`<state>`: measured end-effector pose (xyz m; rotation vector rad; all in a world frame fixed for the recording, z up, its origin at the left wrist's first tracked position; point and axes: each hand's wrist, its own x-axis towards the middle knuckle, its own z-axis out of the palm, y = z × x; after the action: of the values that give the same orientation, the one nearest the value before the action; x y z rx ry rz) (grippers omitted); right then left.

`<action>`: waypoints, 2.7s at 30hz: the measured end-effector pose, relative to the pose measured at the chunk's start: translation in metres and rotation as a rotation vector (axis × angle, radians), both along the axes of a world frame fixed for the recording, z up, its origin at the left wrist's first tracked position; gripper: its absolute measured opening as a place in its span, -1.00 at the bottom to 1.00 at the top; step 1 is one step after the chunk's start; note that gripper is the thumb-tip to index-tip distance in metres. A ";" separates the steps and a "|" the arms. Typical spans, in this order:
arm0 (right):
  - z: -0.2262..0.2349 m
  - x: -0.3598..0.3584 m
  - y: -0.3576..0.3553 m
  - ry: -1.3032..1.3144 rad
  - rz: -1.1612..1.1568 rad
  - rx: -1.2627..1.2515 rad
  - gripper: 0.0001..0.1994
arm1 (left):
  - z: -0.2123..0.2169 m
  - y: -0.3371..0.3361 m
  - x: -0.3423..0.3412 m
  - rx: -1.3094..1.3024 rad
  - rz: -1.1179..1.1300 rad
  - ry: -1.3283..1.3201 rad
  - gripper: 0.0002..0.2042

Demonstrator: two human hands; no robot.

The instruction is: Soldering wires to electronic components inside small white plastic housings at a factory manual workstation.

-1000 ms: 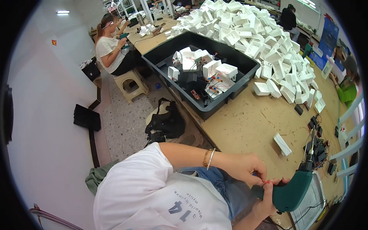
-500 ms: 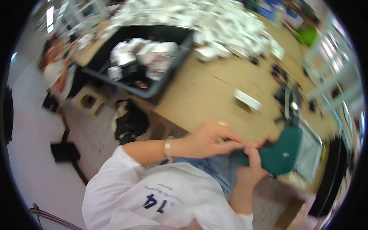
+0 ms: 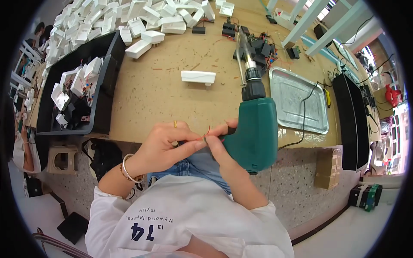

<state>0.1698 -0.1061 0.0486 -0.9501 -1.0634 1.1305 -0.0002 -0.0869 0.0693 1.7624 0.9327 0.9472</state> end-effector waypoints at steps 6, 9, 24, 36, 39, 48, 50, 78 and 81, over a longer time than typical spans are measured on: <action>0.004 0.002 0.011 -0.046 -0.185 0.110 -0.56 | -0.001 0.002 -0.008 0.051 0.075 0.091 -0.91; 0.006 0.001 0.016 -0.005 -0.092 0.160 -0.56 | -0.003 0.004 -0.007 0.103 0.093 0.123 -0.91; 0.003 -0.009 0.029 0.106 -0.085 0.172 -0.60 | -0.001 0.014 -0.007 0.262 0.211 0.186 -0.93; 0.000 0.008 0.019 0.023 -0.193 0.116 -0.60 | -0.047 0.110 -0.014 0.260 0.318 0.505 -0.85; -0.010 0.018 0.009 0.008 -0.179 0.110 -0.60 | -0.049 0.076 -0.002 0.454 0.238 0.618 -0.87; -0.040 0.047 -0.013 0.065 -0.020 0.091 -0.45 | -0.069 0.073 0.011 0.419 0.388 0.365 -0.83; -0.047 0.057 -0.024 0.019 -0.011 0.023 -0.43 | -0.073 0.070 0.013 0.230 0.353 0.313 -0.82; -0.060 0.052 -0.057 -0.420 -0.011 -0.287 -0.45 | -0.072 0.073 0.013 0.210 0.290 0.297 -0.87; -0.063 0.052 -0.060 -0.396 -0.012 -0.261 -0.41 | -0.082 0.072 0.011 0.312 0.354 0.242 -0.87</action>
<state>0.2213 -0.1660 -0.0139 -1.4281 -1.2404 1.1140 0.0107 -0.0150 -0.0128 2.0475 1.3424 1.1702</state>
